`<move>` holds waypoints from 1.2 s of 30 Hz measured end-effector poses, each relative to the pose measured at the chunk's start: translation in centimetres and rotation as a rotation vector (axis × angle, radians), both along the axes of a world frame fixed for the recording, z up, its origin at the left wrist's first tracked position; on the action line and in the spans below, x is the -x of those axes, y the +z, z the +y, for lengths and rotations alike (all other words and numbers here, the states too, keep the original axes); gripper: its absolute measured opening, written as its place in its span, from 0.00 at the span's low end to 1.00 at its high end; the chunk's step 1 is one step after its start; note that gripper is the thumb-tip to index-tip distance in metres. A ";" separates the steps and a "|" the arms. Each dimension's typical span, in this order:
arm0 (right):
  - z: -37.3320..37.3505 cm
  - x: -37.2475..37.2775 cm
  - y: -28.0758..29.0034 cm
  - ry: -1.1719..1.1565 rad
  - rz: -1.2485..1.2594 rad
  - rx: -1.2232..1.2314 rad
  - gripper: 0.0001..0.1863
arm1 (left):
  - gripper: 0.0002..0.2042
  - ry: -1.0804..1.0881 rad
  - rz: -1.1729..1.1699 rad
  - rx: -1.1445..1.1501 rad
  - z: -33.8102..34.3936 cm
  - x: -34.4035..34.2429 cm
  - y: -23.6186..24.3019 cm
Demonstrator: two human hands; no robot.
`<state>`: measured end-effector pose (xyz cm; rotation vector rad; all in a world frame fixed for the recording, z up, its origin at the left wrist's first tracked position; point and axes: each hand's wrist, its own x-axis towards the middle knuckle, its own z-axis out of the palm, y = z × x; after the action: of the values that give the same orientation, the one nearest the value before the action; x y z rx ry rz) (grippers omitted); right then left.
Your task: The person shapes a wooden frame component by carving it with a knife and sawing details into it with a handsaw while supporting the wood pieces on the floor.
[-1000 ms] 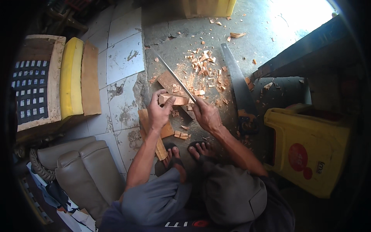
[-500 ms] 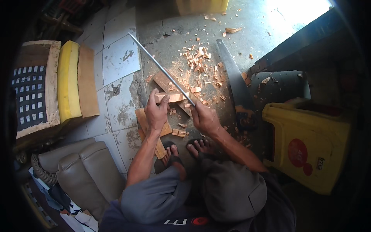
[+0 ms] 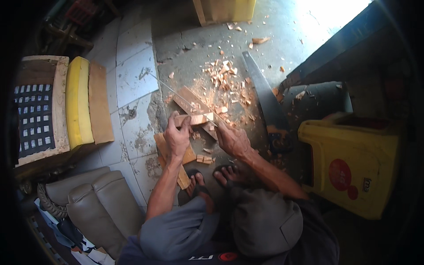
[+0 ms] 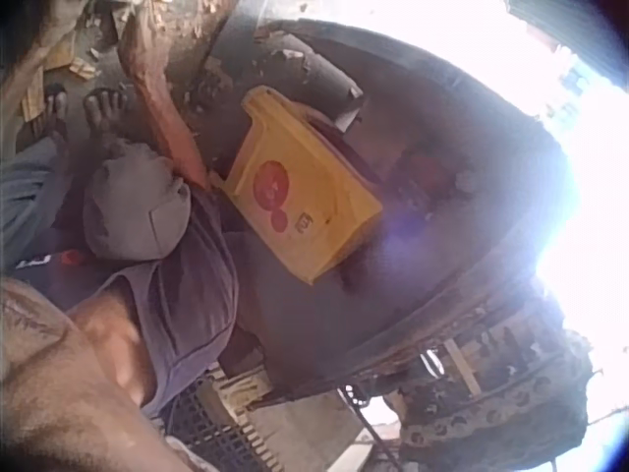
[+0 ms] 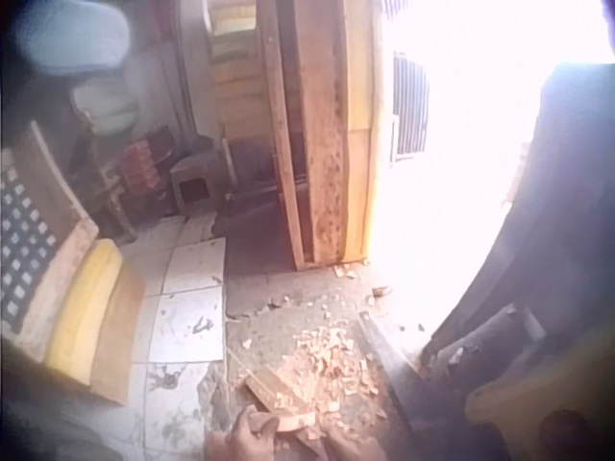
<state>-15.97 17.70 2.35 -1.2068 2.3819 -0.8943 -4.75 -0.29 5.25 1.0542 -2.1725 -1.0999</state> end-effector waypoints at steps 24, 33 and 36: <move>1.6 -0.4 -2.7 -0.010 0.024 0.019 0.10 | 0.28 -0.008 -0.097 -0.027 0.7 -1.8 0.5; 2.2 0.9 -4.3 -0.083 -0.051 -0.247 0.08 | 0.29 -0.004 -0.107 -0.031 0.4 -1.2 0.5; 1.1 1.1 -1.1 -0.088 -0.104 -0.203 0.09 | 0.31 -0.020 -0.125 0.088 -0.3 -0.8 0.1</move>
<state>-17.04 18.83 1.23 -0.9624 2.3903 -0.7024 -3.93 -0.59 5.37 1.0905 -2.3115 -0.9601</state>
